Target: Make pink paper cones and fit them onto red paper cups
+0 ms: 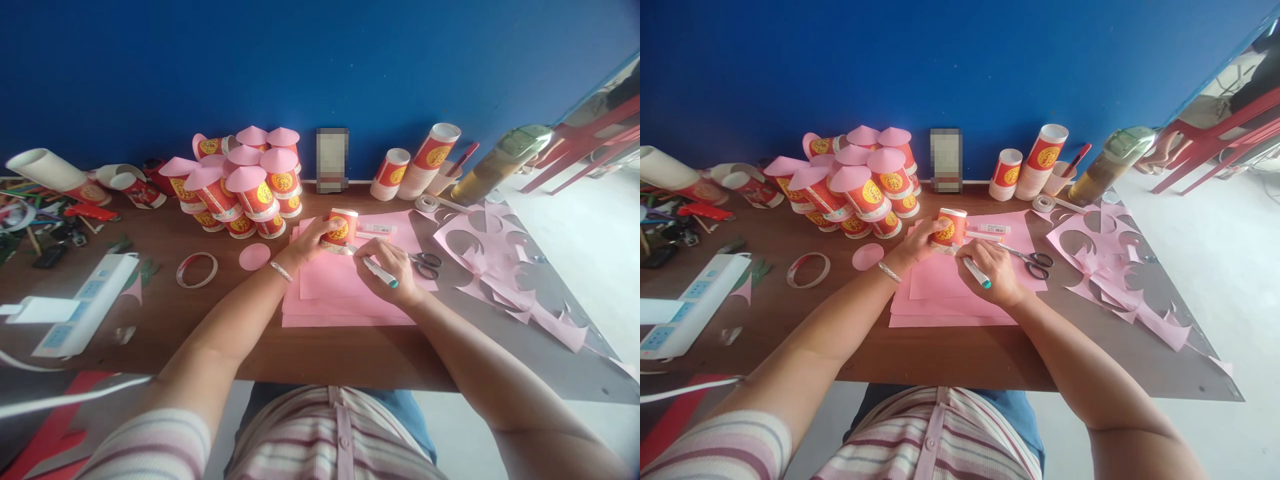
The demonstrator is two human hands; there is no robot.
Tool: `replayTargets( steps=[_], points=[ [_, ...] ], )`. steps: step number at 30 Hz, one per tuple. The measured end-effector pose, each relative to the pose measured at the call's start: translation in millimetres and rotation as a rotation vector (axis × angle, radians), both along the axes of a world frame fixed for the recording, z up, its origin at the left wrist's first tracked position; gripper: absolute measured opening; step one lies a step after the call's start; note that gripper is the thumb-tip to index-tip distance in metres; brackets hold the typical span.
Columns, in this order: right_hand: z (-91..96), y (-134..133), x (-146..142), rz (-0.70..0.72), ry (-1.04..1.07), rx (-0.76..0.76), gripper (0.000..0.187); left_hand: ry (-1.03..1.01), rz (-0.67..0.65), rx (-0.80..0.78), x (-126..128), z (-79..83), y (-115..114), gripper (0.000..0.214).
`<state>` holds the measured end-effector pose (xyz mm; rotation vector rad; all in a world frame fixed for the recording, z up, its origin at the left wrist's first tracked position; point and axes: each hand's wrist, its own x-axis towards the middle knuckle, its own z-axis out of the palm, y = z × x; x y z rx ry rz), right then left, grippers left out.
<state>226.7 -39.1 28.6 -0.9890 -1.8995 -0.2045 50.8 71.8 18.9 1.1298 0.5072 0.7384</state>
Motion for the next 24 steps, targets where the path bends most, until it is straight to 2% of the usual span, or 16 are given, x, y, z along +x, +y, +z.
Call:
replayTargets(
  steps=[8, 13, 24],
  points=[
    [2.2, -1.3, -0.4, 0.028, 0.013, -0.036, 0.02, -0.009, -0.016, 0.012, -0.1, 0.5, 0.1, 0.038],
    [0.8, -0.6, -0.3, -0.001, 0.012, -0.017, 0.02, -0.026, -0.046, 0.003, -0.5, 2.2, -1.5, 0.035],
    [2.2, -0.4, -0.2, 0.036, 0.005, -0.017, 0.02, 0.022, 0.005, 0.004, 0.0, -4.4, 1.9, 0.036]
  ],
)
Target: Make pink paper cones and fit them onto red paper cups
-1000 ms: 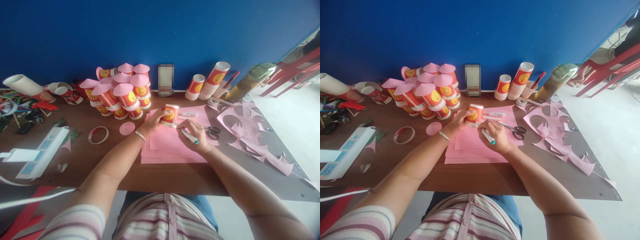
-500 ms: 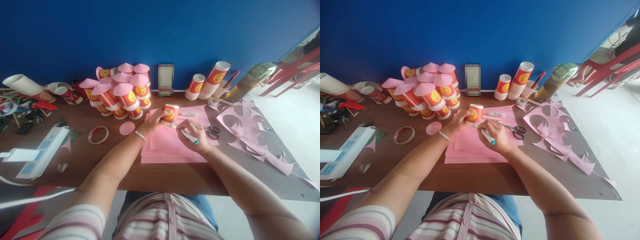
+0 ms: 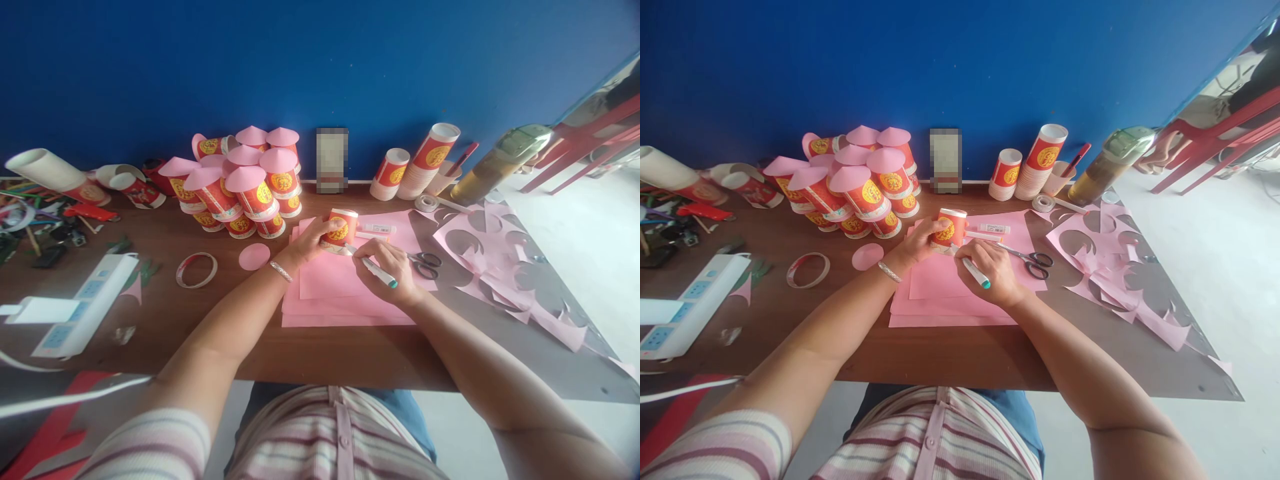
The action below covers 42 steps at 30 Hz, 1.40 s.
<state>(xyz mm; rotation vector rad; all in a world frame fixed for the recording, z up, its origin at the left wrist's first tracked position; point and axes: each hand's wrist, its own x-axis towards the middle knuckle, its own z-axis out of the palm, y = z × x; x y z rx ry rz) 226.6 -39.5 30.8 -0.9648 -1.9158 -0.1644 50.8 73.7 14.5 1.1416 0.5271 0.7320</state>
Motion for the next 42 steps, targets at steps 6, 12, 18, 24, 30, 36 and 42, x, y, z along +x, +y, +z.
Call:
replayTargets(
  steps=[6, 12, 18, 24, 30, 36, 42],
  points=[
    [-0.7, -0.7, -0.4, -0.013, 0.014, -0.01, 0.019, 0.027, 0.019, 0.012, -0.8, -1.7, 0.3, 0.037],
    [-1.8, -0.8, 0.1, -0.034, -0.013, 0.008, 0.019, 0.038, 0.05, 0.038, -1.3, -1.2, 0.6, 0.038],
    [-3.9, -0.5, 0.3, -0.051, -0.014, 0.026, 0.019, 0.001, 0.015, 0.056, -0.9, 7.3, -2.7, 0.037],
    [-3.8, -1.1, -1.4, 0.005, 0.002, 0.024, 0.02, -0.014, 0.005, 0.055, 0.6, 13.0, -4.6, 0.035],
    [-3.9, -0.8, -2.7, 0.026, 0.014, 0.042, 0.022, 0.011, 0.04, 0.114, -1.2, 6.5, -1.7, 0.035],
    [-3.9, -0.6, -1.5, -0.026, 0.002, 0.042, 0.019, 0.01, 0.05, 0.139, -2.9, 3.9, -1.5, 0.037],
    [-2.4, -1.0, -1.4, -0.016, -0.008, 0.003, 0.019, 0.048, 0.11, 0.172, -2.1, 9.4, -4.2, 0.026]
  ],
)
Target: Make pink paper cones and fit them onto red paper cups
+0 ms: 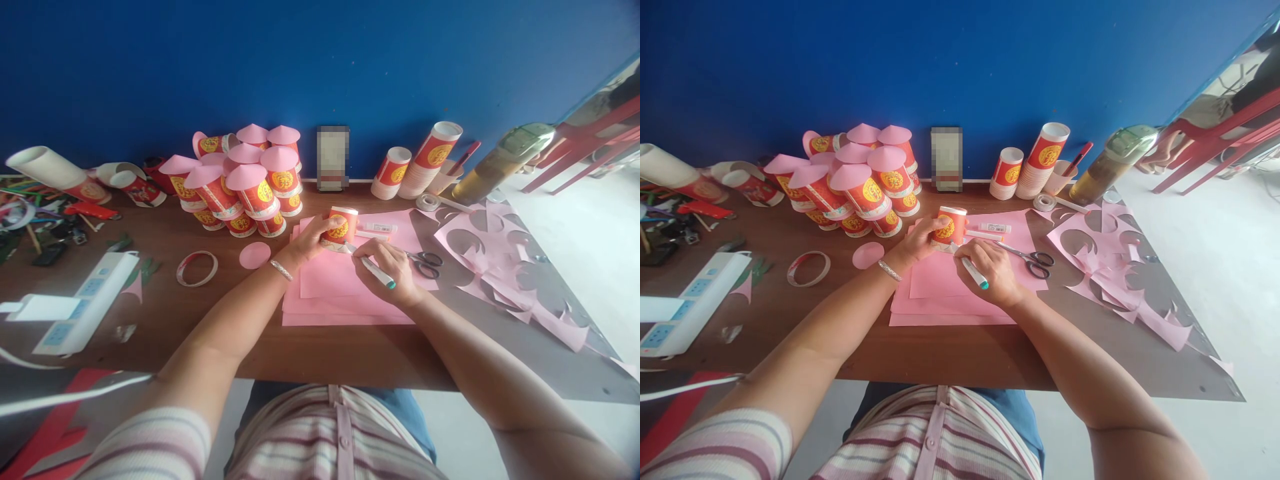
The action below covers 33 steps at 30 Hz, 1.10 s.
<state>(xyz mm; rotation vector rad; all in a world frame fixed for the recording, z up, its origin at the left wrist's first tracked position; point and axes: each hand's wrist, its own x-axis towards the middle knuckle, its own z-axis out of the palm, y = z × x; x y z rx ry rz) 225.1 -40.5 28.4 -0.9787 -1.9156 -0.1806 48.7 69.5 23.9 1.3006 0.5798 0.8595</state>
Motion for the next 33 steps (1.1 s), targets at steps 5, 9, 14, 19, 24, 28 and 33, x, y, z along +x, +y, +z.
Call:
replayTargets(
  steps=[5, 9, 14, 19, 24, 28, 33],
  points=[
    [0.6, 0.3, -0.3, 0.005, 0.004, 0.021, 0.02, -0.007, -0.004, 0.01, -1.0, -2.1, 0.9, 0.025],
    [-1.5, 0.2, -0.2, -0.018, 0.02, 0.021, 0.022, 0.02, 0.055, 0.045, -2.7, -7.7, 4.6, 0.021],
    [-1.2, 0.4, -0.4, 0.012, 0.014, 0.005, 0.022, -0.038, -0.055, -0.077, 1.2, -1.1, 2.2, 0.031],
    [0.3, 0.5, -0.1, 0.003, 0.005, 0.025, 0.021, -0.08, -0.098, -0.067, 2.1, 2.2, 0.0, 0.037],
    [1.2, -0.1, 0.4, 0.013, -0.006, -0.001, 0.02, -0.003, 0.01, 0.034, -1.3, -2.4, 1.8, 0.025],
    [0.8, 0.1, 0.6, 0.009, -0.001, 0.016, 0.02, -0.039, -0.073, -0.036, 0.0, -2.4, 1.4, 0.033],
    [-1.3, 1.0, 1.3, 0.016, 0.02, 0.037, 0.02, -0.035, -0.074, -0.063, -0.1, -5.7, 3.4, 0.029]
  ],
)
